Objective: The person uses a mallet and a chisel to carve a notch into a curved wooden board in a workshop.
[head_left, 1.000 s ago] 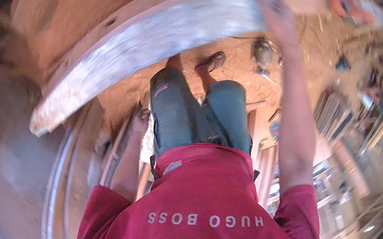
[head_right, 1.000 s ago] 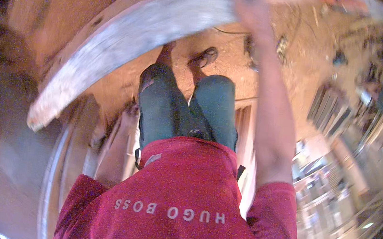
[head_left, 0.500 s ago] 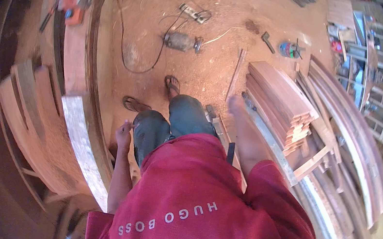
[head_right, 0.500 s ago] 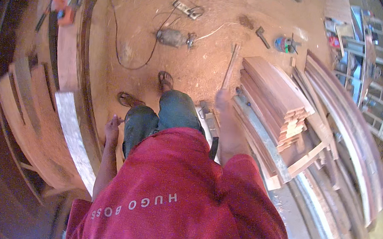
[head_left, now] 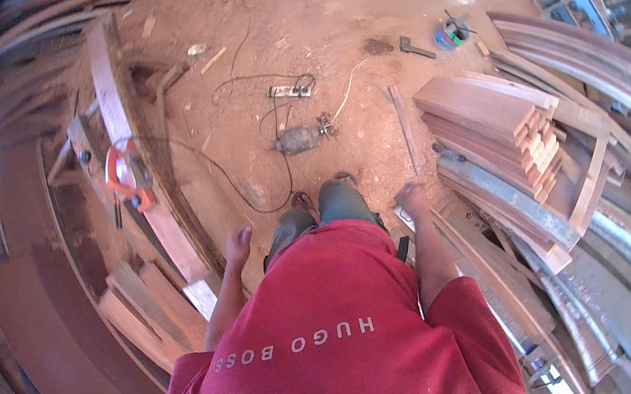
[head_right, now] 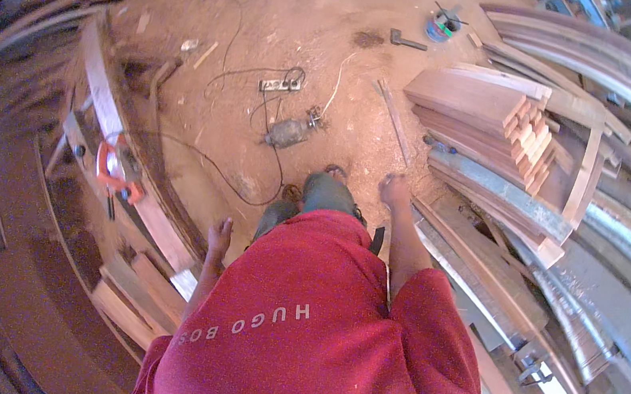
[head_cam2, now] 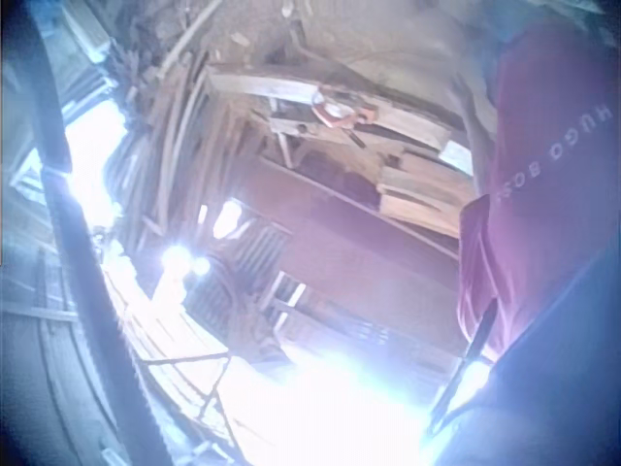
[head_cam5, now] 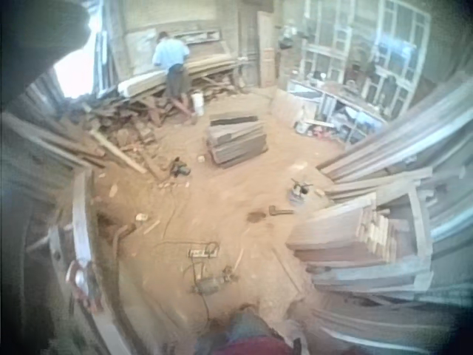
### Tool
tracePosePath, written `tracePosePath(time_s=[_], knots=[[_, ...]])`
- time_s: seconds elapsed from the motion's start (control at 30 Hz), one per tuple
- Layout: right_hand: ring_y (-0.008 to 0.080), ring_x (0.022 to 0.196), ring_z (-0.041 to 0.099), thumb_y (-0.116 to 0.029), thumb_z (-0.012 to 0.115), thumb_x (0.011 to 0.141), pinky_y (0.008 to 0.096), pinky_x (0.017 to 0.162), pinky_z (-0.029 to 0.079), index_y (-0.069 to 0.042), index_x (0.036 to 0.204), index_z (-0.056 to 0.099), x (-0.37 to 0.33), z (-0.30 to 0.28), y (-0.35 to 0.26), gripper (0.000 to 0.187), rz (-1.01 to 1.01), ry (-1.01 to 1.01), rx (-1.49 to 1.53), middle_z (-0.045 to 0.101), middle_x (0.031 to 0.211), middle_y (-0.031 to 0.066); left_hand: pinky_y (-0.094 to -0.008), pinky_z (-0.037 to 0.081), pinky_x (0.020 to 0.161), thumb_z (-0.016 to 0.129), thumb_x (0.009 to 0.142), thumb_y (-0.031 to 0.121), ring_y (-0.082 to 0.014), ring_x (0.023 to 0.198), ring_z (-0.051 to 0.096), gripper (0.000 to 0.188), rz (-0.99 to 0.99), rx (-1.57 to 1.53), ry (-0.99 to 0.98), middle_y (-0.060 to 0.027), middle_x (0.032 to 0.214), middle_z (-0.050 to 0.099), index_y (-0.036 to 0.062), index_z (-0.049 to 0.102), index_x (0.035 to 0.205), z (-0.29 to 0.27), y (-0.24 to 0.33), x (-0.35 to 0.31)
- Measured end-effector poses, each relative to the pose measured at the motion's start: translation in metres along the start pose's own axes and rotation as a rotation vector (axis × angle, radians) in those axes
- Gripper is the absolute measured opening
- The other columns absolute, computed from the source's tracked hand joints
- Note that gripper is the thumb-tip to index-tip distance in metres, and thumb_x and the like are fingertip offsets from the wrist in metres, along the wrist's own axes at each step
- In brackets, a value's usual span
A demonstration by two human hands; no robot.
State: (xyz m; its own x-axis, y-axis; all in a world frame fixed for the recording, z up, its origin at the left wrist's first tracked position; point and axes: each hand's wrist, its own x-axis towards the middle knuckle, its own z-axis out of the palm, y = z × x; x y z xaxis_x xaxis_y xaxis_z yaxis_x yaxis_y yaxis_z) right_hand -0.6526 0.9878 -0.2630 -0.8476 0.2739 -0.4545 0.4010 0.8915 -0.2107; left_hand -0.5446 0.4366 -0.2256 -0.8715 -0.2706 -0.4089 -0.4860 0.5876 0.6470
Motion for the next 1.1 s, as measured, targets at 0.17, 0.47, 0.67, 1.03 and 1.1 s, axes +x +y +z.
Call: tracePosePath(time_s=[0.17, 0.47, 0.67, 1.03, 1.1], knots=[[0.0395, 0.102, 0.068, -0.031, 0.072, 0.084, 0.0471, 0.091, 0.054, -0.005, 0.105, 0.073, -0.030, 0.063, 0.047, 0.033, -0.041, -0.207, 0.183, 0.071, 0.104, 0.0233, -0.0385, 0.054, 0.067, 0.068, 0.094, 0.035, -0.0233, 0.071, 0.067, 0.039, -0.305, 0.085, -0.220, -0.0142, 0.080, 0.071, -0.0006, 0.071, 0.110, 0.000, -0.044, 0.015], [0.0365, 0.105, 0.067, -0.033, 0.070, 0.084, 0.0451, 0.092, 0.053, -0.006, 0.105, 0.072, 0.234, -0.003, 0.099, 0.034, 0.227, -0.334, 0.264, 0.071, 0.109, 0.0211, -0.0350, 0.058, 0.077, 0.062, 0.098, 0.029, -0.0204, 0.086, 0.069, 0.037, -0.412, -0.069, -0.254, -0.0098, 0.101, 0.071, -0.0008, 0.067, 0.119, 0.061, 0.137, 0.162], [0.0407, 0.104, 0.066, -0.028, 0.069, 0.084, 0.0480, 0.093, 0.053, -0.006, 0.117, 0.066, 0.567, 0.008, 0.089, 0.040, 0.103, -0.216, 0.283, 0.069, 0.108, 0.0230, -0.0288, 0.052, 0.070, 0.057, 0.102, 0.027, -0.0137, 0.083, 0.066, 0.034, -0.528, -0.198, -0.381, -0.0074, 0.098, 0.072, 0.0003, 0.065, 0.121, 0.208, 0.280, 0.266], [0.0324, 0.144, 0.037, -0.029, 0.060, 0.092, 0.0561, 0.109, 0.041, -0.007, 0.152, 0.032, 1.020, 0.125, 0.081, 0.070, 0.039, -0.166, -0.278, 0.037, 0.158, 0.0112, -0.0308, 0.052, 0.061, 0.060, 0.101, 0.028, -0.0170, 0.073, 0.066, 0.024, -0.939, 0.220, -0.537, -0.0075, 0.091, 0.073, 0.0108, 0.067, 0.116, 0.248, 0.297, 0.223], [0.0321, 0.146, 0.035, -0.027, 0.057, 0.093, 0.0577, 0.111, 0.038, -0.008, 0.155, 0.029, 1.044, 0.147, 0.089, 0.071, -0.009, -0.092, -0.387, 0.035, 0.159, 0.0108, -0.0309, 0.052, 0.060, 0.061, 0.101, 0.029, -0.0168, 0.071, 0.066, 0.024, -1.137, 0.171, -0.480, -0.0075, 0.090, 0.073, 0.0105, 0.067, 0.115, 0.261, 0.310, 0.226]])
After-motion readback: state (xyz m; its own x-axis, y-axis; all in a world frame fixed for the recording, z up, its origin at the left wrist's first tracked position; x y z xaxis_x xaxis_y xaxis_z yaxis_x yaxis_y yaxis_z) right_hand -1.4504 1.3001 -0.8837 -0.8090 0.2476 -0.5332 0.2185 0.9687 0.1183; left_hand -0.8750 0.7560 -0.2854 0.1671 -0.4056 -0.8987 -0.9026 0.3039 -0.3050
